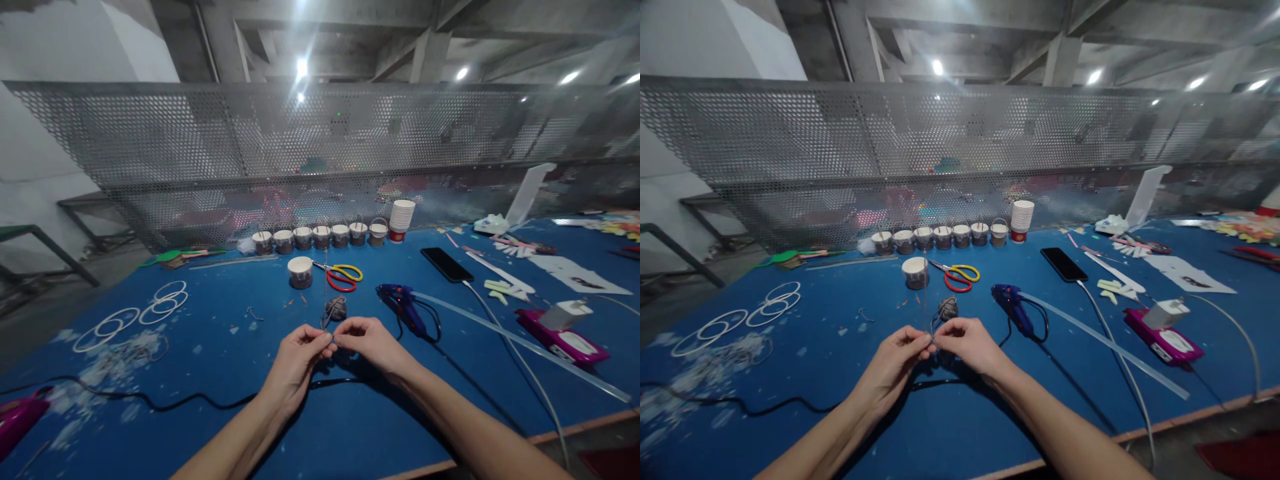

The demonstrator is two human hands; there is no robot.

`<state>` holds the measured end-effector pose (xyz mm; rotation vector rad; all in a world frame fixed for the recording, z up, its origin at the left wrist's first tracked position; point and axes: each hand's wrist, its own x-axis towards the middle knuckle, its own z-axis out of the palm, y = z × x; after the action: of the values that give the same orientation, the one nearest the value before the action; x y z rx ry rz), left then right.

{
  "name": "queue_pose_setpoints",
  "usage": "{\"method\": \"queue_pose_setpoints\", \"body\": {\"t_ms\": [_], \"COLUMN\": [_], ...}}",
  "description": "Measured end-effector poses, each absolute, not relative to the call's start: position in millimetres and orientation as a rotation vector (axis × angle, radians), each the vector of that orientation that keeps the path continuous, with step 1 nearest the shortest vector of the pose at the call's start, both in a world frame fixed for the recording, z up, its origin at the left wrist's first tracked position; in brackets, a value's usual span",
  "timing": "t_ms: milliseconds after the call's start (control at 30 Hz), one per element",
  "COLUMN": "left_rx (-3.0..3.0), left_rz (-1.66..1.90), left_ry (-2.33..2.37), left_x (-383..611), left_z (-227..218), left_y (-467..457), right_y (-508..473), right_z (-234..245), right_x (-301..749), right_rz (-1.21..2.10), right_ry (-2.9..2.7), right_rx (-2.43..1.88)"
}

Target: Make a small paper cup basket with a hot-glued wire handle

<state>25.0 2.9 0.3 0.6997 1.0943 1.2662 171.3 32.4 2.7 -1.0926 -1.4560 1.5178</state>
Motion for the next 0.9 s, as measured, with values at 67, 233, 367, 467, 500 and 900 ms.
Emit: {"method": "queue_pose_setpoints", "body": {"t_ms": [67, 233, 367, 467, 500, 900], "left_rx": [0.698, 0.682, 0.683, 0.703, 0.706, 0.690], "left_rz": [1.277, 1.301, 1.311, 1.286, 1.280, 1.206], "left_ry": [1.092, 1.091, 1.066, 1.057, 1.059, 1.018], "left_x": [25.1, 26.3, 26.3, 25.2, 24.9, 46.6], "left_z": [0.9, -0.7, -2.2, -1.0, 0.1, -11.6], "left_y": [3.0, 4.0, 3.9, 4.9, 5.4, -1.7], "right_y": [32.7, 33.6, 33.6, 34.6, 35.4, 43.9], "right_z": [2.6, 1.8, -0.6, -1.9, -1.9, 19.1], "right_x": [171.5, 172.7, 172.3, 173.1, 174.1, 193.2], "right_rz": [1.510, 1.501, 1.484, 1.467, 1.472, 1.103], "right_ry": [-1.469, -1.510, -1.524, -1.545, -1.567, -1.643], "right_rx": [-1.090, -1.073, -1.076, -1.104, -1.114, -1.393]}}
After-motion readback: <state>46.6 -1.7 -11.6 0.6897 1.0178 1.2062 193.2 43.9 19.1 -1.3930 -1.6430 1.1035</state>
